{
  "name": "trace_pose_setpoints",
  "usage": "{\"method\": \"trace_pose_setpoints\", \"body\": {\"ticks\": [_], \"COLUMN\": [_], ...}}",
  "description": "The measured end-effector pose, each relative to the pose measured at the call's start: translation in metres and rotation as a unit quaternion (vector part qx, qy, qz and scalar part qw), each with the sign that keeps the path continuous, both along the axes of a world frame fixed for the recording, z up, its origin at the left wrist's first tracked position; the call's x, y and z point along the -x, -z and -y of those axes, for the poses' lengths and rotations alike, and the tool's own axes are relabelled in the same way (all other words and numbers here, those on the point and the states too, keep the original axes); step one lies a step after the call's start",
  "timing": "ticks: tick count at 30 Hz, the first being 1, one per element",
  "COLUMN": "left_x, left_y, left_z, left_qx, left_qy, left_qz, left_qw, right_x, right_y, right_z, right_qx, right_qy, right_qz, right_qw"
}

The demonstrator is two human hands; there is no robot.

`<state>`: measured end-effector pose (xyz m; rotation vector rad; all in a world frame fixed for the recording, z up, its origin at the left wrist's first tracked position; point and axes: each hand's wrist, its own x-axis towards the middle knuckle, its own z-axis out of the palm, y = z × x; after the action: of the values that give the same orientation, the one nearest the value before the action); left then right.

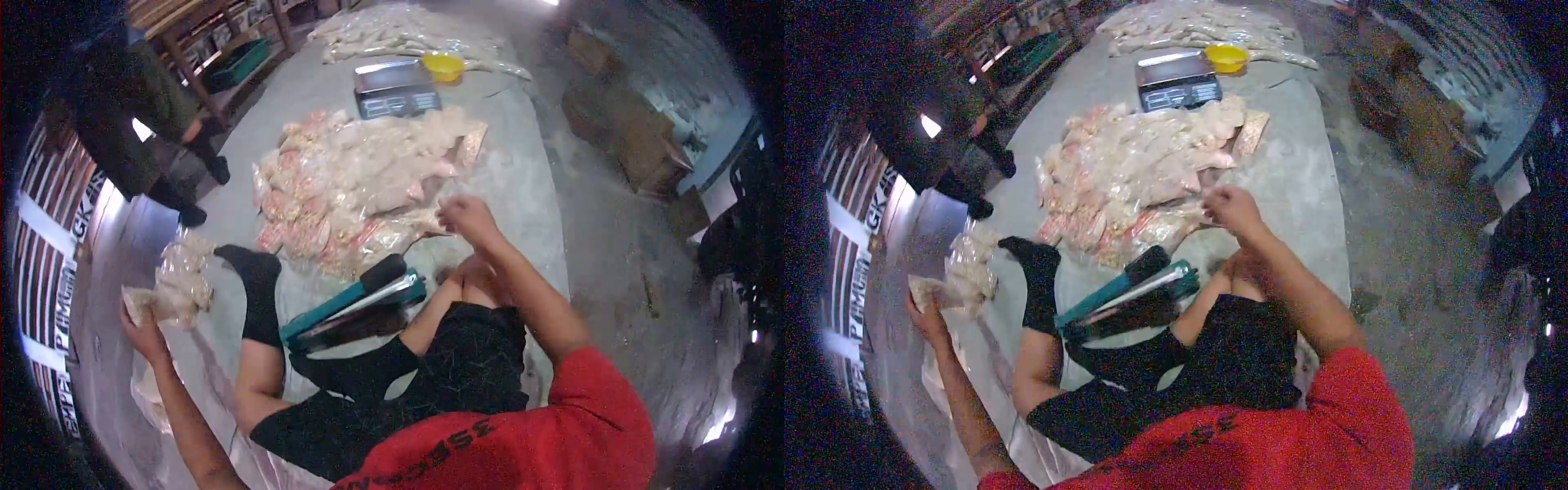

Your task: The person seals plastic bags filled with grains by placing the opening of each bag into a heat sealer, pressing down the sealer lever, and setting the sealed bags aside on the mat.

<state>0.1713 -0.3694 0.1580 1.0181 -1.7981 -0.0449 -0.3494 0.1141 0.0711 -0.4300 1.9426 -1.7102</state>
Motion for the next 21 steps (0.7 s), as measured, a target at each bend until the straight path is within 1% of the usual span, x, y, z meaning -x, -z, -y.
{"method": "trace_pose_setpoints", "body": {"ticks": [1,2,3,4,5,7,8,9,10,11,12,13,14,15,16,17,18,19,20,21], "left_x": [0.004,0.003,0.002,0.010,0.020,0.019,0.024,0.005,-0.001,0.007,0.006,0.008,0.019,0.033,0.048,0.066,0.091,0.116,0.131,0.137], "left_y": [0.008,0.019,0.028,0.034,0.040,0.069,0.081,0.114,0.132,0.138,0.139,0.141,0.139,0.135,0.127,0.118,0.104,0.090,0.082,0.077], "left_z": [0.003,0.004,0.005,-0.016,-0.054,-0.105,-0.137,-0.155,-0.183,-0.218,-0.241,-0.262,-0.278,-0.291,-0.304,-0.315,-0.326,-0.337,-0.344,-0.351], "left_qx": [0.004,-0.056,-0.116,-0.149,-0.183,-0.183,-0.222,-0.228,-0.171,-0.244,-0.316,-0.302,-0.221,-0.143,-0.102,-0.083,-0.074,-0.065,-0.048,-0.042], "left_qy": [0.009,-0.016,-0.043,-0.009,0.023,0.005,0.007,-0.001,0.004,-0.017,-0.040,-0.010,0.068,0.143,0.191,0.218,0.237,0.256,0.298,0.296], "left_qz": [0.002,0.033,0.064,0.053,0.045,0.133,0.122,0.114,0.180,0.210,0.239,0.278,0.345,0.396,0.409,0.405,0.380,0.356,0.303,0.294], "left_qw": [1.000,0.998,0.990,0.987,0.982,0.974,0.967,0.967,0.969,0.946,0.917,0.912,0.910,0.896,0.886,0.884,0.891,0.896,0.904,0.908], "right_x": [0.037,0.083,0.114,0.153,0.191,0.261,0.289,0.313,0.335,0.355,0.369,0.381,0.393,0.406,0.412,0.410,0.405,0.399,0.386,0.363], "right_y": [0.022,0.052,0.060,0.068,0.079,0.106,0.108,0.107,0.110,0.112,0.106,0.099,0.097,0.094,0.088,0.078,0.064,0.044,0.021,-0.005], "right_z": [0.006,0.013,0.017,0.022,0.026,0.034,0.040,0.046,0.049,0.052,0.057,0.062,0.069,0.075,0.079,0.083,0.084,0.084,0.081,0.076], "right_qx": [-0.012,-0.045,-0.072,-0.149,-0.224,-0.197,-0.201,-0.204,-0.170,-0.134,-0.146,-0.155,-0.151,-0.182,-0.213,-0.209,-0.170,-0.129,-0.122,-0.079], "right_qy": [0.033,0.045,0.077,0.112,0.142,0.243,0.277,0.309,0.286,0.260,0.202,0.142,0.136,0.139,0.142,0.140,0.178,0.217,0.221,0.230], "right_qz": [-0.016,-0.038,-0.066,-0.168,-0.265,-0.391,-0.406,-0.420,-0.499,-0.573,-0.595,-0.616,-0.611,-0.578,-0.546,-0.546,-0.538,-0.530,-0.536,-0.544], "right_qw": [0.999,0.997,0.992,0.968,0.927,0.866,0.848,0.829,0.800,0.766,0.764,0.759,0.765,0.783,0.797,0.799,0.806,0.809,0.806,0.804]}}
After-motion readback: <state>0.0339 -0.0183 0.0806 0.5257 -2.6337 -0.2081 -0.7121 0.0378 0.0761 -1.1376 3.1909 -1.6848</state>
